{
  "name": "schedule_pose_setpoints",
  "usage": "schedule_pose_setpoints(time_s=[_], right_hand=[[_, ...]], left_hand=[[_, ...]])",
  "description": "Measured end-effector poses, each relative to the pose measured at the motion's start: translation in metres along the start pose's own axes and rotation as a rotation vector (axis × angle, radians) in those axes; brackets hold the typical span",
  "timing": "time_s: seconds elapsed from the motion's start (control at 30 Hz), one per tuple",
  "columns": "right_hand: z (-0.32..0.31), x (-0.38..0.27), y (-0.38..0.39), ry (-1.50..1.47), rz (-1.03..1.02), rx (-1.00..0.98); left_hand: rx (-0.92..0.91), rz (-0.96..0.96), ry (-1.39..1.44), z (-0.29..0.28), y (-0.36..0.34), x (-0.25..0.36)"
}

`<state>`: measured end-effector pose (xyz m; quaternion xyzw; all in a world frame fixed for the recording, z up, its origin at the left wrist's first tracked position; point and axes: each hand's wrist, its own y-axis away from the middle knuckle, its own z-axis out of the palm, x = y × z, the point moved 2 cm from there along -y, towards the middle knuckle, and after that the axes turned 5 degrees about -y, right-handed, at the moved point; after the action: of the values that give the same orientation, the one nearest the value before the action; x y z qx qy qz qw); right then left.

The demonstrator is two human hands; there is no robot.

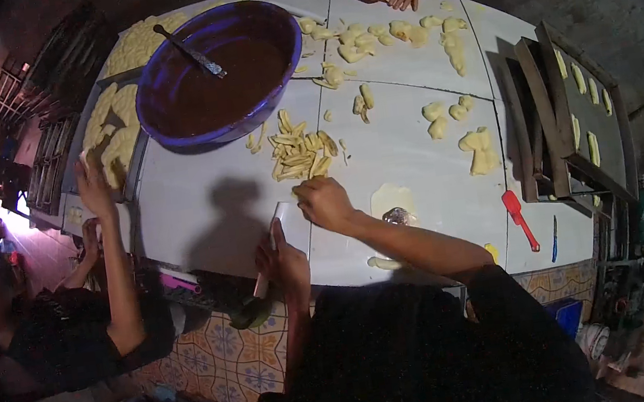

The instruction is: The person flattens pieces of dough, spreads chocolate filling onto each with a spatula, adds banana slices, and rolls the dough around the filling by hand.

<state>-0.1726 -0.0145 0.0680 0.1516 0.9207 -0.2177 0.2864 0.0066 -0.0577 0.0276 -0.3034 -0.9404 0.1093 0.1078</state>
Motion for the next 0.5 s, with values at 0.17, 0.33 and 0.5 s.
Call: schedule_pose_setpoints(time_s=[0.17, 0.33, 0.5], right_hand=[[0.005, -0.011, 0.004, 0.037, -0.145, -0.028], [-0.044, 0.006, 0.064, -0.453, 0.009, -0.095], [-0.139, 0.005, 0.099, -0.434, 0.246, -0.085]], left_hand=[[0.07, -0.043, 0.106, 0.033, 0.008, -0.012], [0.095, 0.018, 0.07, 0.009, -0.003, 0.007], [0.192, -0.032, 0.008, 0.042, 0.006, -0.033]])
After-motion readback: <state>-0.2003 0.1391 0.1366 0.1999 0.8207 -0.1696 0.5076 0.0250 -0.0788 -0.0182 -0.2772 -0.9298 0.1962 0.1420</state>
